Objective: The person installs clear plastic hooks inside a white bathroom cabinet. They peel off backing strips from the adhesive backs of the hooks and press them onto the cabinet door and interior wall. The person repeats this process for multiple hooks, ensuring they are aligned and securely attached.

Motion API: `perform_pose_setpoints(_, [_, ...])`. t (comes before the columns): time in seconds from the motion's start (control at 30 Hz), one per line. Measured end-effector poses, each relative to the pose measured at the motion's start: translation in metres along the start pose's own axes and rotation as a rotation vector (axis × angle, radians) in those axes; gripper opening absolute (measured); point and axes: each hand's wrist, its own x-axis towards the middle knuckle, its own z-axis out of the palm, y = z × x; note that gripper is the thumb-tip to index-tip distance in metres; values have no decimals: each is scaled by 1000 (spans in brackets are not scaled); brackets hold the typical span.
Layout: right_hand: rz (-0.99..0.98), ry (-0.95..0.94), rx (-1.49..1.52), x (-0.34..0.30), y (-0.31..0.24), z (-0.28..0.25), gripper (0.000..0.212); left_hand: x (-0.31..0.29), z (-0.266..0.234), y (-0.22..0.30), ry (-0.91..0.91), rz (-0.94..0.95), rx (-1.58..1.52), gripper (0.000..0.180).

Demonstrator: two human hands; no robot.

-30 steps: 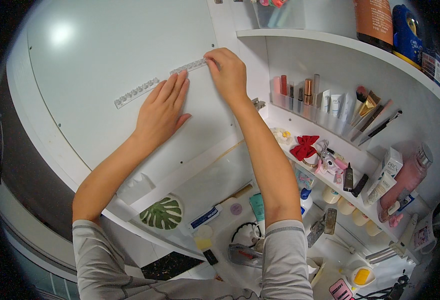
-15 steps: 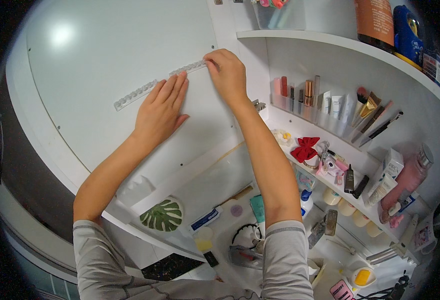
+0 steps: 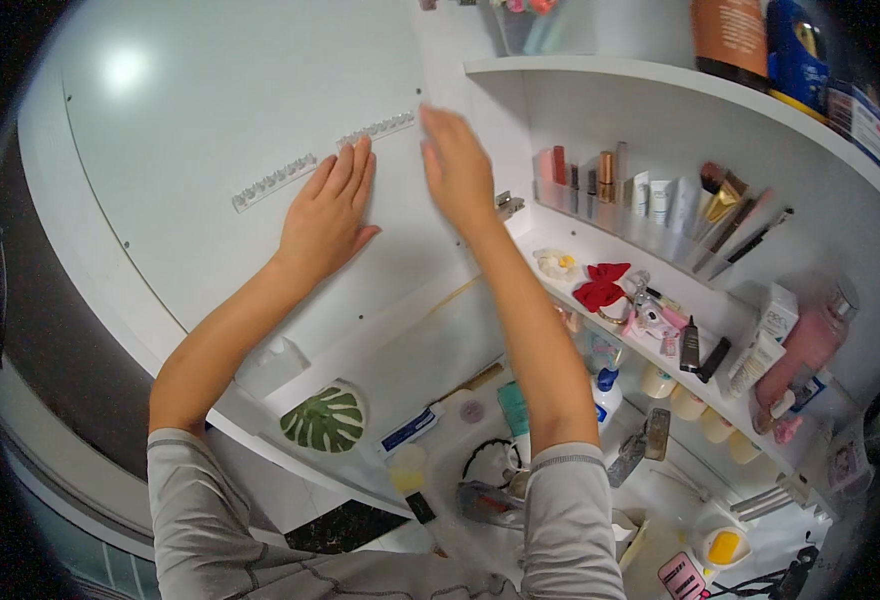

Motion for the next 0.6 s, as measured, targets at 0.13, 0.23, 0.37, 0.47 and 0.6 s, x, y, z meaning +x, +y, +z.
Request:
perform_pose_setpoints(0.13, [-40, -83, -20, -18, -15, 11, 39, 5, -2, 8, -65, -15, 99, 81])
perform_pose_setpoints(0.23, [14, -116, -32, -17, -26, 19, 42, 5, 1, 8, -51, -22, 109, 82])
perform_pose_setpoints(0.37, [-5, -85, -147, -21, -27, 28, 43, 3, 3, 8, -17, 0, 57, 83])
perform_pose_setpoints(0.47, [-49, -40, -190, -23, -24, 31, 46, 3, -2, 2, -8, 30, 14, 83])
perform_pose_setpoints(0.6, [-16, -91, -111, -23, -25, 29, 51, 2, -2, 0, -51, 36, -37, 83])
